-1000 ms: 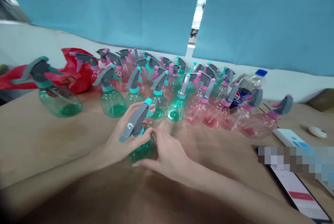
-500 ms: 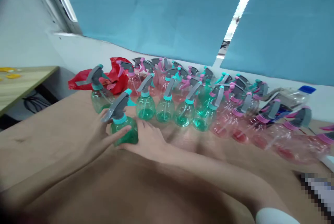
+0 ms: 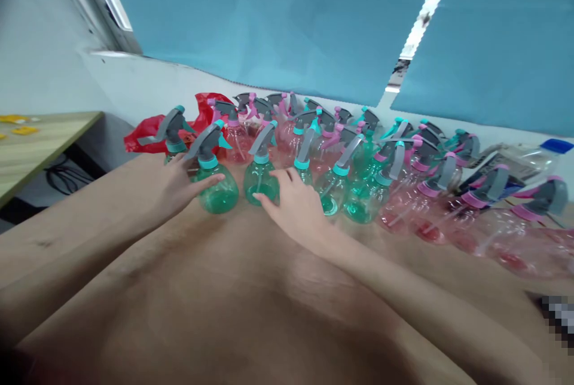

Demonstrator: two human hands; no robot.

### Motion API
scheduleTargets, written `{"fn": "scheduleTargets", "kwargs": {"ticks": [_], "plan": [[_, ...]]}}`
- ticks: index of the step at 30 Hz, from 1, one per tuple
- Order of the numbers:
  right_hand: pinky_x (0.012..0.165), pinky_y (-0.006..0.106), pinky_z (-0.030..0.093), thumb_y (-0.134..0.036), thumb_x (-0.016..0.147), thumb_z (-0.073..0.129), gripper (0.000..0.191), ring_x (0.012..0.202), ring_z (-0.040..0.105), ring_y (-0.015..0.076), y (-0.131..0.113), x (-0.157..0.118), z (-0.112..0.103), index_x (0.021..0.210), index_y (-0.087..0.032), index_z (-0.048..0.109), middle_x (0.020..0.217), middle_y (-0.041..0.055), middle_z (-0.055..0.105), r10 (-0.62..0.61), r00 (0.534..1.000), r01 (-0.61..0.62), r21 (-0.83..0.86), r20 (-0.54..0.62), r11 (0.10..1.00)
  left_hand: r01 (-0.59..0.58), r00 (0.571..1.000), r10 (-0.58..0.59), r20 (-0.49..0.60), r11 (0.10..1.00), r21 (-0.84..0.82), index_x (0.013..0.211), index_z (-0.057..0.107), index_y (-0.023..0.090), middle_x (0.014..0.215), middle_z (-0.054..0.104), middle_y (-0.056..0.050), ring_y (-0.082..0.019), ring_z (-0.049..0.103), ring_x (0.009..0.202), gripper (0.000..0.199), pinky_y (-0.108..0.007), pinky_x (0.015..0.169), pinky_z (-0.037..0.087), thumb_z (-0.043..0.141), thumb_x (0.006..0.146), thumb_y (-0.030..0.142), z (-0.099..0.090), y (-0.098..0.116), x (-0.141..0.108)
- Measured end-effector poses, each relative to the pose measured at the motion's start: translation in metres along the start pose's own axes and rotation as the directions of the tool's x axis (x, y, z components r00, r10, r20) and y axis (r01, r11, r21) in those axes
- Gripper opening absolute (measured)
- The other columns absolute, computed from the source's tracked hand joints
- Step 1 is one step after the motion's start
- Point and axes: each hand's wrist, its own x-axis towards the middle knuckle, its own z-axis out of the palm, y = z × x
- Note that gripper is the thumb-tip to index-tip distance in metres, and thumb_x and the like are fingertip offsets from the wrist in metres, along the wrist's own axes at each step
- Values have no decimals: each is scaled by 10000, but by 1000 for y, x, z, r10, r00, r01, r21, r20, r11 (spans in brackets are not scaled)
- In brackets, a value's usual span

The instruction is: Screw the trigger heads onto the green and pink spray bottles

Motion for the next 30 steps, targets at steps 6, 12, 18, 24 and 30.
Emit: {"fn": "scheduleTargets", "kwargs": {"ticks": [6,12,18,24,30], "plan": [[942,470,477,-472,860,598,655,1190,563,332,5,19,5,1399,-136,436,1296,167,596,38,998,-42,123,40,992,9,1000,-9,3,998,66,1051,611,186,956,621,-84,-276,627,915,423,-401,822,519,730,754,463,4,8,14],[810,467,529,-497,846,589,725,1102,612,357,3,36,10,1440,-139,380,1257,187,609,125,983,-152,215,135,965,12,1000,-13,12,998,66,1078,592,151,992,620,-120,-302,632,933,441,-438,831,526,727,776,443,6,16,18],[711,401,526,-463,846,606,557,943,662,307,-1,48,19,1287,-138,504,1030,160,672,138,982,-163,213,130,963,5,1000,-4,-27,998,66,1081,568,158,1034,632,-127,-318,625,1005,430,-455,872,523,737,778,412,7,17,15],[641,353,494,-434,859,603,476,835,666,275,0,54,23,1203,-116,520,890,128,675,138,982,-160,179,131,971,7,999,-7,-48,1000,5,1174,522,150,1142,612,-144,-293,624,1046,495,-445,915,522,725,793,392,8,18,8],[642,354,487,-452,852,610,471,812,672,272,3,57,21,1159,-101,541,849,118,670,137,977,-164,164,163,973,-38,997,33,-66,996,-77,1242,497,183,1183,586,-128,-275,583,1134,565,-428,963,509,725,785,423,7,10,-4]]}}
